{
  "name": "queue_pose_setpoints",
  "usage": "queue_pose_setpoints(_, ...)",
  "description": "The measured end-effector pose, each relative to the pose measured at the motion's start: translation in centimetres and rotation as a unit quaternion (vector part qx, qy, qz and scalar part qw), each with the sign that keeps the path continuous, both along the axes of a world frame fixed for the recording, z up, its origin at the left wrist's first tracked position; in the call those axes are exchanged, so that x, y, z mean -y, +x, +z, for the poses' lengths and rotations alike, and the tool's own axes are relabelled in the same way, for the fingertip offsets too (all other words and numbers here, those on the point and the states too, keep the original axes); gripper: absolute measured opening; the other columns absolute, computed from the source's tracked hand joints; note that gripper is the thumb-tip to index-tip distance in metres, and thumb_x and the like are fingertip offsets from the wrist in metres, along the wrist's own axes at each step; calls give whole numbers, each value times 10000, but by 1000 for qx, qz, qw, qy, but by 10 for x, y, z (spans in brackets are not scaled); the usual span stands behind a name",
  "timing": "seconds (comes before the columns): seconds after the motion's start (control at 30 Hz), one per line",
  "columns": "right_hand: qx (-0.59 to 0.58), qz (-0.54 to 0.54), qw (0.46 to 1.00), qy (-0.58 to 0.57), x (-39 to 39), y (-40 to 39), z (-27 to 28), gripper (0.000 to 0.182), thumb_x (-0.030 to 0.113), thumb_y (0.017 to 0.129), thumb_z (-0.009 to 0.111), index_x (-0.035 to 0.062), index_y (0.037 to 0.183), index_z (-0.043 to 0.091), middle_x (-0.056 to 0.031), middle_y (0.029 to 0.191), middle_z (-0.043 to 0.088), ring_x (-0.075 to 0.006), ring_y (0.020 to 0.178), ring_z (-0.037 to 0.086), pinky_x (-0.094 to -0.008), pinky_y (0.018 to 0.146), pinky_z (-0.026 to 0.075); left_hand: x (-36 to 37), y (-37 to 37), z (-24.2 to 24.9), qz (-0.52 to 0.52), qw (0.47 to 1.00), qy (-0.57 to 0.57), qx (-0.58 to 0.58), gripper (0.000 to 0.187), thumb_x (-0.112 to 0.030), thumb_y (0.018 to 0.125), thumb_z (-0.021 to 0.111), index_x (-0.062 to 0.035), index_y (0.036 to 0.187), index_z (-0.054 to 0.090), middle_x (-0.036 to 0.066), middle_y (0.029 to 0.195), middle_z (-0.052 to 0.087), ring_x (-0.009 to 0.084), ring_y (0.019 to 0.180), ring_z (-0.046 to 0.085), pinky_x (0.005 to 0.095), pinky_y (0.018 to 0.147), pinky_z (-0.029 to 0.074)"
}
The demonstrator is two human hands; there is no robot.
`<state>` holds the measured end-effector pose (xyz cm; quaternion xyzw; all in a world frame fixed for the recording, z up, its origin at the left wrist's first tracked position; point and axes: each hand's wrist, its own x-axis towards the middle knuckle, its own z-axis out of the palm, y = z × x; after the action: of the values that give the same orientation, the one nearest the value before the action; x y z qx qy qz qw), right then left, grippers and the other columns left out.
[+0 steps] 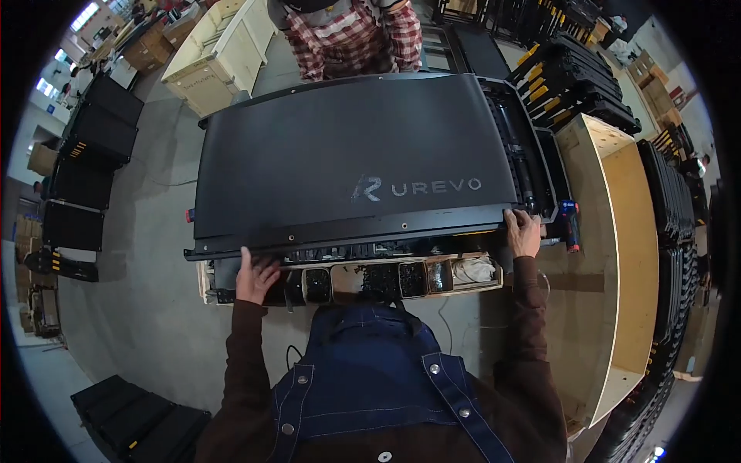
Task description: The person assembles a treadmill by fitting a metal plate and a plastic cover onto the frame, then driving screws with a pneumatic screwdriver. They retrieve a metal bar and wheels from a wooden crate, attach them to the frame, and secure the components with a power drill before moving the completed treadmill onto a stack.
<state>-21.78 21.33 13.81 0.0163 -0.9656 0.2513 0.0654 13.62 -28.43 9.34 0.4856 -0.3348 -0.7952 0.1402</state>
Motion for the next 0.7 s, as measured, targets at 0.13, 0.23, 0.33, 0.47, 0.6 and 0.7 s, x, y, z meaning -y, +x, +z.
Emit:
queue_pose_setpoints(0.13, -32, 9, 996, -80, -12, -9, -33, 383, 386, 885, 709, 30, 1026, 729, -185, 1040, 568, -353, 959, 611, -413, 856, 500, 44, 4, -58, 158, 969, 14, -191, 590, -596, 917, 615, -60, 1162, 616, 94, 1178, 641, 281, 1144, 596, 482, 1042, 454)
queue_pose_setpoints(0.23, -48, -4, 994, -96, -8, -7, -35, 350, 344, 892, 709, 19, 1018, 725, -189, 1051, 560, -355, 979, 600, -410, 864, 495, 52, -5, -58, 212, 954, 20, -211, 525, -548, 910, 651, -61, 1106, 646, 69, 1082, 677, 242, 1066, 619, 469, 1018, 477)
queue_pose_setpoints(0.33, -78, 8, 990, -117, -6, -6, -36, 289, 288, 907, 691, 18, 1004, 722, -178, 1048, 557, -350, 988, 588, -413, 877, 483, 52, -4, -59, 233, 952, 19, -196, 473, -504, 900, 686, -65, 1075, 661, 50, 1015, 697, 215, 986, 643, 457, 977, 508)
queue_pose_setpoints(0.47, -93, -10, 987, -134, -3, -4, -39, 279, 283, 907, 685, 19, 987, 726, -180, 1049, 554, -354, 976, 588, -417, 873, 483, 66, 2, -79, 207, 956, -9, -206, 498, -496, 879, 713, -59, 1108, 643, 56, 1064, 690, 222, 998, 647, 454, 955, 532)
queue_pose_setpoints(0.6, -90, -34, 978, -183, -3, -8, -47, 277, 284, 907, 684, 19, 975, 729, -169, 1055, 549, -333, 984, 583, -402, 878, 475, 58, -5, -60, 214, 960, 8, -183, 508, -492, 869, 722, -61, 1125, 634, 65, 1096, 678, 235, 1010, 646, 461, 977, 525)
queue_pose_setpoints(0.7, -109, -54, 974, -192, -2, -11, -56, 284, 298, 909, 686, 28, 981, 733, -158, 1053, 548, -319, 988, 580, -394, 879, 473, 56, -8, -59, 244, 956, 4, -165, 509, -480, 867, 726, -60, 1137, 632, 74, 1117, 677, 241, 1029, 646, 467, 985, 523)
